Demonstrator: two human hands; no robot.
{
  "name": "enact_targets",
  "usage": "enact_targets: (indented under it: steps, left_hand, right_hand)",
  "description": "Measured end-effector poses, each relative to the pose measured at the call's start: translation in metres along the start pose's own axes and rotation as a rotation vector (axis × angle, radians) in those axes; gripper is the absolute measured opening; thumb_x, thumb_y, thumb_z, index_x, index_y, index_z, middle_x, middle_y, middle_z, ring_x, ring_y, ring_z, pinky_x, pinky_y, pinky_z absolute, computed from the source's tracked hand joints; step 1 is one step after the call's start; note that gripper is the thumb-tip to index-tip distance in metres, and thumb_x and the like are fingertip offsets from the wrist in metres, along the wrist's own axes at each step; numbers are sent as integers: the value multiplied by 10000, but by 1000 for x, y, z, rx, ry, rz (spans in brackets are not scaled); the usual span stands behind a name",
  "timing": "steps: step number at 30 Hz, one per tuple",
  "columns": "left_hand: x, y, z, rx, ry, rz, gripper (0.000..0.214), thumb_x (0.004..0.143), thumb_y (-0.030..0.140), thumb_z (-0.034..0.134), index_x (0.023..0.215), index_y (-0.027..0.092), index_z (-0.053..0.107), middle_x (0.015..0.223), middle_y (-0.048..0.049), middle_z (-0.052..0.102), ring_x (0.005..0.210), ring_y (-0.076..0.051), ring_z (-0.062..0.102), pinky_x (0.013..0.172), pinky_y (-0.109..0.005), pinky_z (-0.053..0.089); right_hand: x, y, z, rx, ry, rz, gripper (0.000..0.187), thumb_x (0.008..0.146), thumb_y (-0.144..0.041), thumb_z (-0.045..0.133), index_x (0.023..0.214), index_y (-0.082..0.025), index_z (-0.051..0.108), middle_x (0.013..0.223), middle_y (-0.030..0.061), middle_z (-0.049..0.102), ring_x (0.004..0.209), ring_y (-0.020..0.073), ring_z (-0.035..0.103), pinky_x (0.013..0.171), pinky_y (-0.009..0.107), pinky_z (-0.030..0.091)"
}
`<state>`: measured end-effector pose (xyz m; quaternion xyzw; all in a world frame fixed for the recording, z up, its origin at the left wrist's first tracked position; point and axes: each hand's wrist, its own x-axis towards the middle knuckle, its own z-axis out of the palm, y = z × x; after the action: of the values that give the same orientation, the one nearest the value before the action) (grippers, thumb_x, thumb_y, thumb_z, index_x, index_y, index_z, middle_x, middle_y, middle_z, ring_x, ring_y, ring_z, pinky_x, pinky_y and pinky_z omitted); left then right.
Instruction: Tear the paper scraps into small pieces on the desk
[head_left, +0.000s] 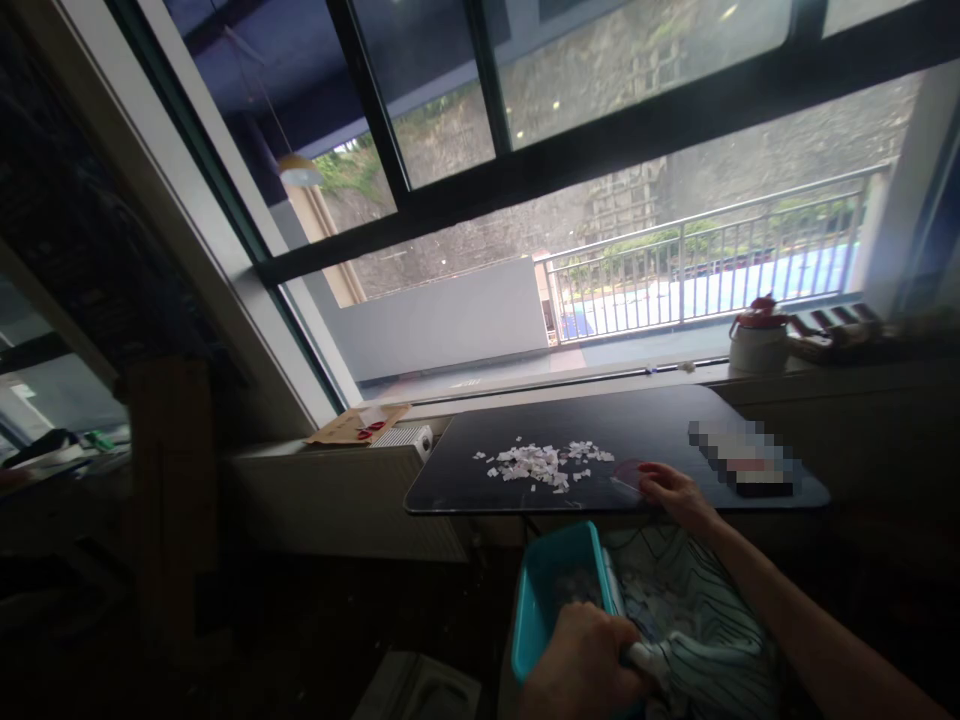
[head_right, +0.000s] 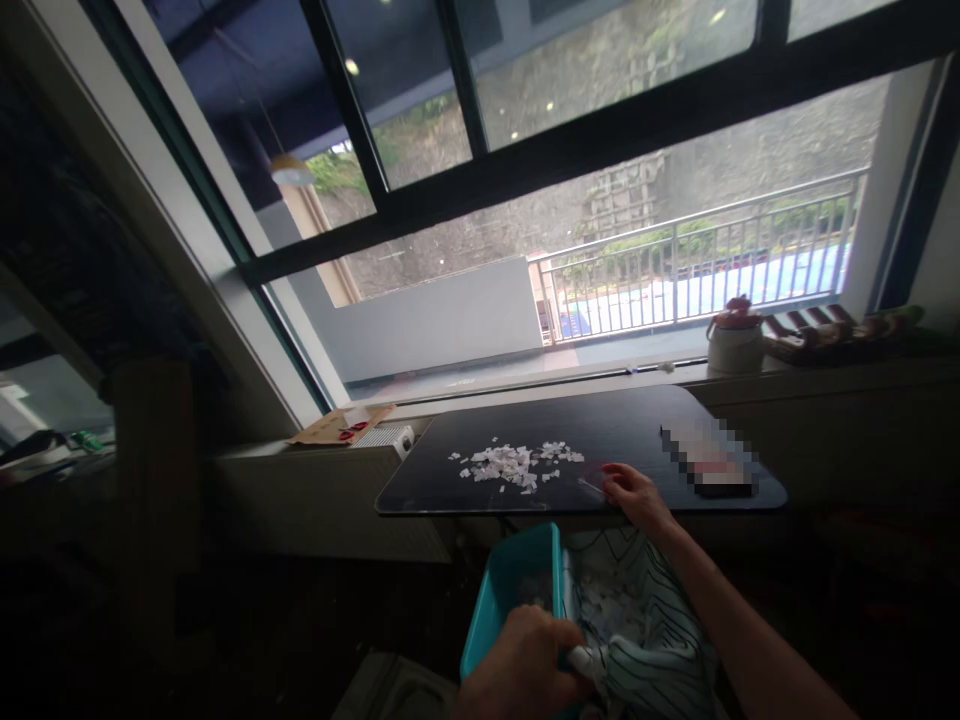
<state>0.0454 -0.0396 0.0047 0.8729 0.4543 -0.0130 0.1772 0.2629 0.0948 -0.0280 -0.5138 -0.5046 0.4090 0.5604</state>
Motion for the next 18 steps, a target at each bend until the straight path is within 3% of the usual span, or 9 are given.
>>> enact_targets:
  steps: [4, 9, 13, 18]
  left_hand:
    - [36, -9, 15, 146, -185, 42, 296, 747, 380, 619, 1021, 281, 671, 884, -26, 698, 797, -231, 632, 656, -246, 427]
    - [76, -8, 24, 242, -243, 84, 202, 797, 287, 560, 955, 299, 684, 784, -7, 696, 651, -199, 622, 539, -222, 407]
    - [86, -5, 32, 274, -256, 115, 166, 786, 301, 564, 888, 269, 691, 708, -24, 678, 609, -207, 613, 522, -231, 402]
    - [92, -5, 32, 295, -256, 158, 104, 742, 228, 569, 764, 243, 670, 624, -11, 647, 571, -196, 608, 499, -218, 384]
  right_hand:
    - [16, 2, -8, -38, 65, -68, 329, 615, -350, 615, 895, -180, 641, 672, 19, 681, 637, 199, 656, 587, 339, 542]
    - [35, 9, -23, -144, 164, -156, 282, 596, -377, 653, 817, -203, 667, 716, 43, 707, 701, 252, 671, 678, 402, 529]
    - [36, 17, -22, -208, 152, -219, 251, 636, -398, 643, 826, -238, 680, 780, 39, 716, 769, 265, 665, 760, 431, 506]
    - [46, 20, -17, -203, 52, -281, 261, 728, -342, 564, 944, -235, 665, 846, 26, 721, 809, 223, 668, 758, 380, 519]
